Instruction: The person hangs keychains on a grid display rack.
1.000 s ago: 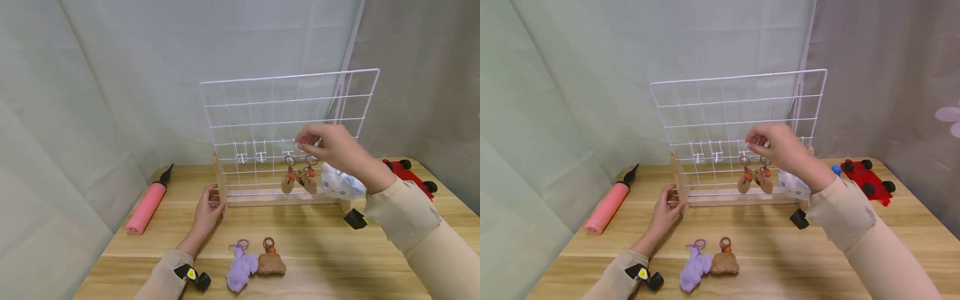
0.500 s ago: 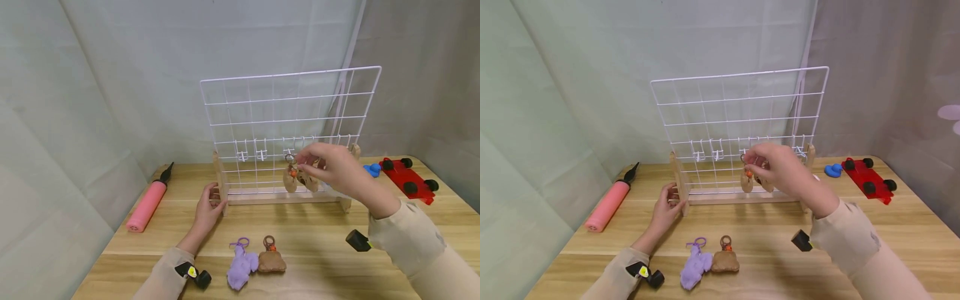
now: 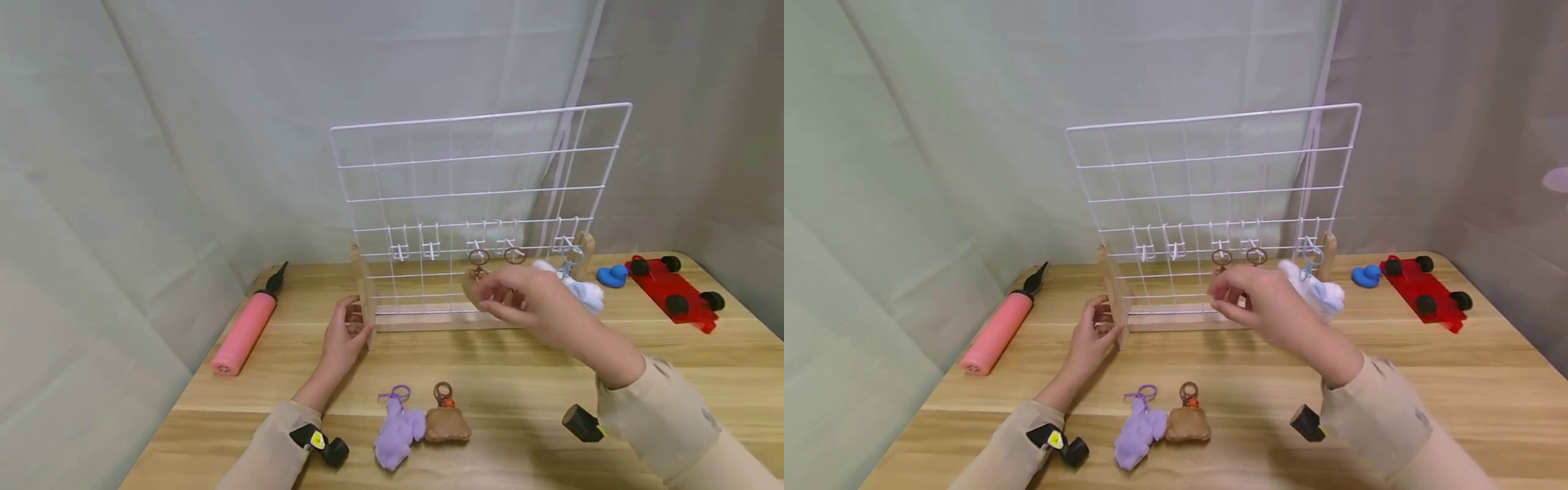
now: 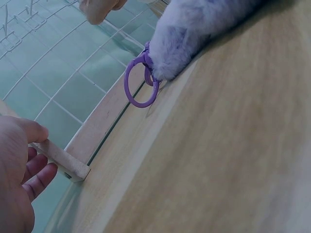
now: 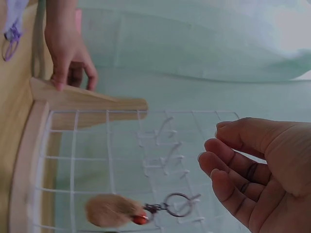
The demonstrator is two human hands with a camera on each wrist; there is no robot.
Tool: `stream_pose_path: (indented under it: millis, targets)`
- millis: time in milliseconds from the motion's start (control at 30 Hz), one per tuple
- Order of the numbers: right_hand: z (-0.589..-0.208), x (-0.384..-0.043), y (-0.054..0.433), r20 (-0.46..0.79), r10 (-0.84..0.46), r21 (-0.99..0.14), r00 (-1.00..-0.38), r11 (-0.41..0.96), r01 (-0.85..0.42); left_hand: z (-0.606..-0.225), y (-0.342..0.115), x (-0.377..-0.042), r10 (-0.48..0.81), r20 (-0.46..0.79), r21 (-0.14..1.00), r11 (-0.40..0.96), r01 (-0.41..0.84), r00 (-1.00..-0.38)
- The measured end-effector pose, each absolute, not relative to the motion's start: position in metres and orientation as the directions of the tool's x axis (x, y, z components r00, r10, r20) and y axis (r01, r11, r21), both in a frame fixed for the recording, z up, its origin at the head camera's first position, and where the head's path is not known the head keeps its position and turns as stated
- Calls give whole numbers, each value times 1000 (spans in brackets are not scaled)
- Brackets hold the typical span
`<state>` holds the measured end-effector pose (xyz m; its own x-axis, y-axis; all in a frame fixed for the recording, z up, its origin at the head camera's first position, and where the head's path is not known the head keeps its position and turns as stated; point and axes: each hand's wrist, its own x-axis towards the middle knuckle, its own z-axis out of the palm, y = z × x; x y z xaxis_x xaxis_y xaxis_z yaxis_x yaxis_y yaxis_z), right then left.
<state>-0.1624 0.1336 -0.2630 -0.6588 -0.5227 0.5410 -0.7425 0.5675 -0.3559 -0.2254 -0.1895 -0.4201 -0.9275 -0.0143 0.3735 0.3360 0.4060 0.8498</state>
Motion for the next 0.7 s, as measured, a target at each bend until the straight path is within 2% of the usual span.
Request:
stream_pose_path:
  millis: [467,700]
  targets:
    - [-304,-160,123,463,-560,-458,-687,513,-726,-420,-187,-225,-4,388,848,394,355,-922]
    - [-329,-165,116,422,-611,-466,-669,487,-739,-420,-189,-224,-16,388,848,398,350,-922]
